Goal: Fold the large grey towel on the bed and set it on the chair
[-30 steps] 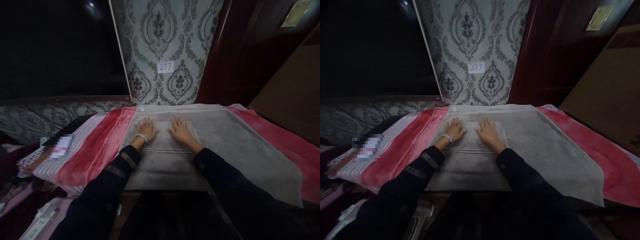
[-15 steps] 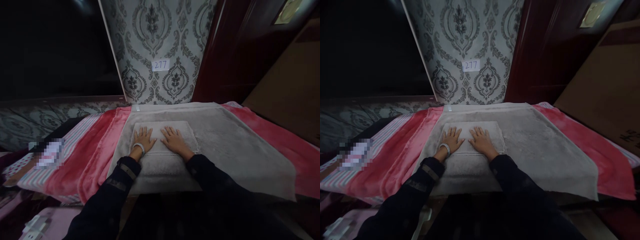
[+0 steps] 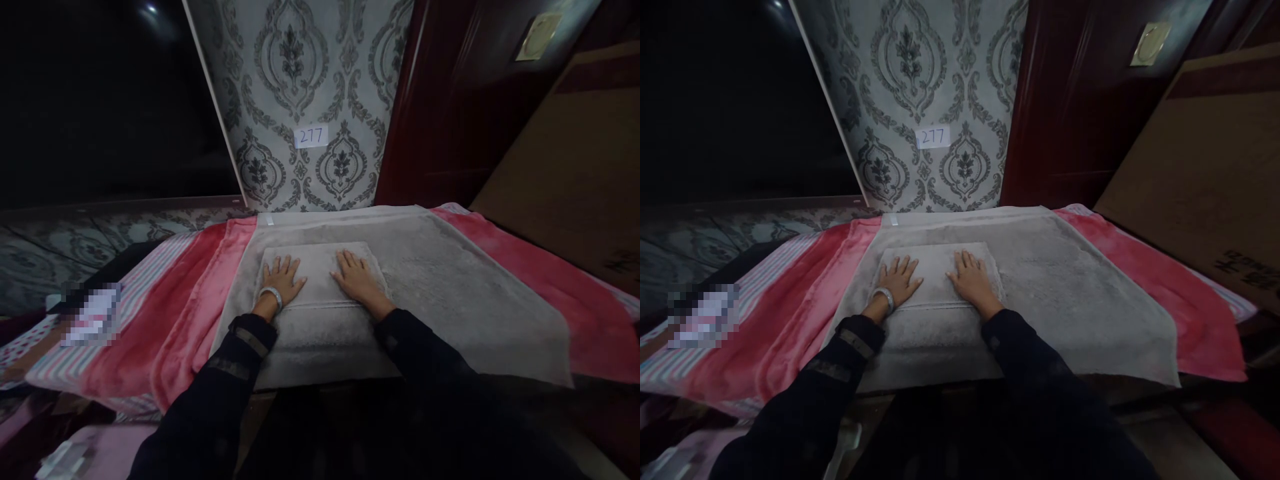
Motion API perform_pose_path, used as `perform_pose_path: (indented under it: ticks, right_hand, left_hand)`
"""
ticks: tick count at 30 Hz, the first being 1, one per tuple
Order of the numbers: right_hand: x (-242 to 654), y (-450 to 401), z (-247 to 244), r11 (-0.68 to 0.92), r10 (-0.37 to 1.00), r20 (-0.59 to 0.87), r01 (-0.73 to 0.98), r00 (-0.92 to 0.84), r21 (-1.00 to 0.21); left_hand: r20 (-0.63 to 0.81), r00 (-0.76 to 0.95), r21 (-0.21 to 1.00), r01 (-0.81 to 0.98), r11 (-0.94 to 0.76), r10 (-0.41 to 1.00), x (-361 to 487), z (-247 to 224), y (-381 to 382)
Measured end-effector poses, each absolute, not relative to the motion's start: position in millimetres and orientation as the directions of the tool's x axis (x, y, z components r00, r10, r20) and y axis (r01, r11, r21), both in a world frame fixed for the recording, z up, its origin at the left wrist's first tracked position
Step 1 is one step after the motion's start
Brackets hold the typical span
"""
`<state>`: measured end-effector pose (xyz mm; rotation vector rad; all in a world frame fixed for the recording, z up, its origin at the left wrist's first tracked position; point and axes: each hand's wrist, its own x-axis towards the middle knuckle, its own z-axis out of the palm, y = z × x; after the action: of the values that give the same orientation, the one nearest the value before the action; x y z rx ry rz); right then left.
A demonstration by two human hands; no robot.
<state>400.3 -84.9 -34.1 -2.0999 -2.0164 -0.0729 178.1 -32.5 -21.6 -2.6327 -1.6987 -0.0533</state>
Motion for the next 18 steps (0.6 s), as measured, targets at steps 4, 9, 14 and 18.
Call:
perform_pose_path:
  ticks: [4, 9, 14, 18]
  right_hand:
    - [418.7, -87.5, -38.5, -0.076, 0.973, 0.208, 0.992, 0.096, -0.104]
    - [429.1, -84.3, -53.6, -0.019, 0.973, 0.228, 0.997, 0.035, -0.070]
    - [427.8, -86.3, -56.5, -0.028, 0.965, 0.259, 0.997, 0.044, -0.068]
    - [428.6, -89.4, -58.0, -0.013, 0.959, 0.283, 0.997, 0.036, -0.081]
  left_hand:
    - [0.033, 0.405, 0.010, 0.914, -0.406, 0.914, 180.2, -19.9, -35.4]
    - [0.017, 0.381, 0.003, 0.924, -0.381, 0.924, 180.3, -19.0, -38.4]
    - [-0.045, 0.308, 0.022, 0.951, -0.307, 0.950, 198.4, -7.1, -45.0]
    - [0.050, 0.541, 0.087, 0.835, -0.544, 0.839, 249.4, 1.3, -54.4]
